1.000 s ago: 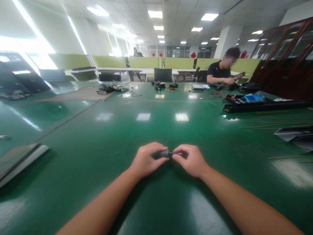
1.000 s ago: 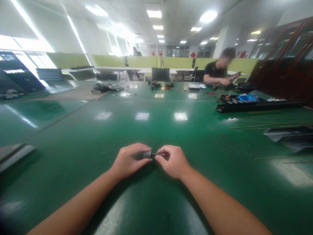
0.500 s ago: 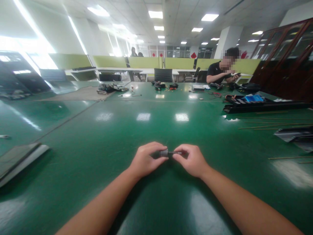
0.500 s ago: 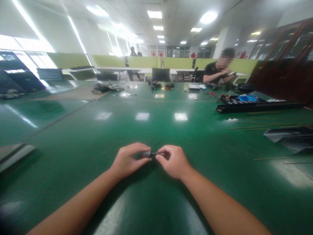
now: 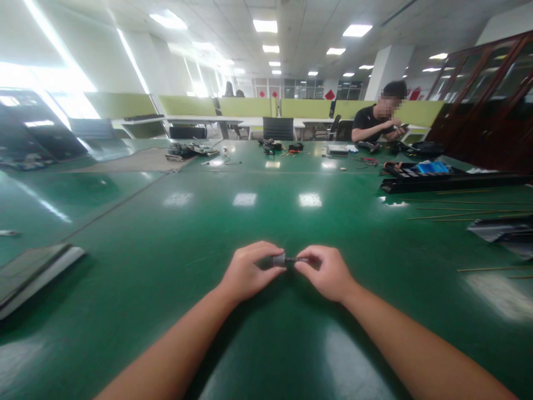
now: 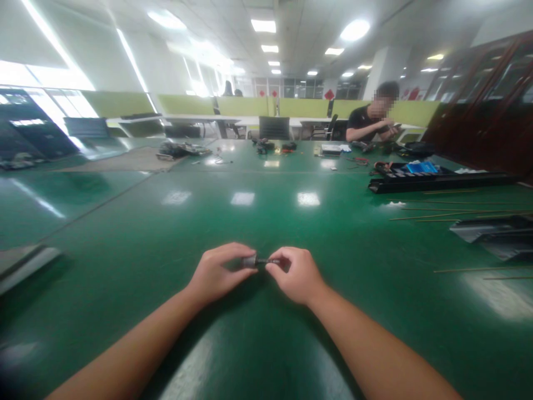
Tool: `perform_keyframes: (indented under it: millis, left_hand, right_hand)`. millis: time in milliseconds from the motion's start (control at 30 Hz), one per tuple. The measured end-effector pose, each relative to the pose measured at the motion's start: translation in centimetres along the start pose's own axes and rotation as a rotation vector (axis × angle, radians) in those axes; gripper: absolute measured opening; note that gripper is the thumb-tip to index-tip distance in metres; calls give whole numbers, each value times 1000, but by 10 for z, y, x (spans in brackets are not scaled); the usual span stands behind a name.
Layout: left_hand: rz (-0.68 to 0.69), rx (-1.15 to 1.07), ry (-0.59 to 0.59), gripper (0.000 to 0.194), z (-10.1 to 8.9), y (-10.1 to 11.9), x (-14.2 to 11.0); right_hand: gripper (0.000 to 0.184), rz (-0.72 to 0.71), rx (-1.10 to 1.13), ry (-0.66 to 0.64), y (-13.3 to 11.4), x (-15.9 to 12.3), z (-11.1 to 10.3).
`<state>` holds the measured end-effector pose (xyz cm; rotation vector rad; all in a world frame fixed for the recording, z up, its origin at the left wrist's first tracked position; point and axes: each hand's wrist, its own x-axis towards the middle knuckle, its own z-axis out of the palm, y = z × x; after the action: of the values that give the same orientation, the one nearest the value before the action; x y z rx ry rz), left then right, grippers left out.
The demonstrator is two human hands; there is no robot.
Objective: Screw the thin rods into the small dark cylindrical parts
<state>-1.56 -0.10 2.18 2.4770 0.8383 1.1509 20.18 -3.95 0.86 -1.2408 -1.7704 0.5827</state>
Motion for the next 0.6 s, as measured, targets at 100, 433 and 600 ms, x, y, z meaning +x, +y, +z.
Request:
perform_keyframes:
  millis: [100, 433, 600]
  left_hand:
    - [-7, 6, -3, 22, 0, -1, 0]
    - [-17, 13, -3, 23, -1, -3, -1]
    - [-20, 7, 7, 24, 0, -4, -1]
  right_hand:
    - [7, 2, -1, 5, 0, 0, 0]
    - [7, 1, -7, 15, 0, 0, 0]
    - [8, 18, -11, 16, 0, 0, 0]
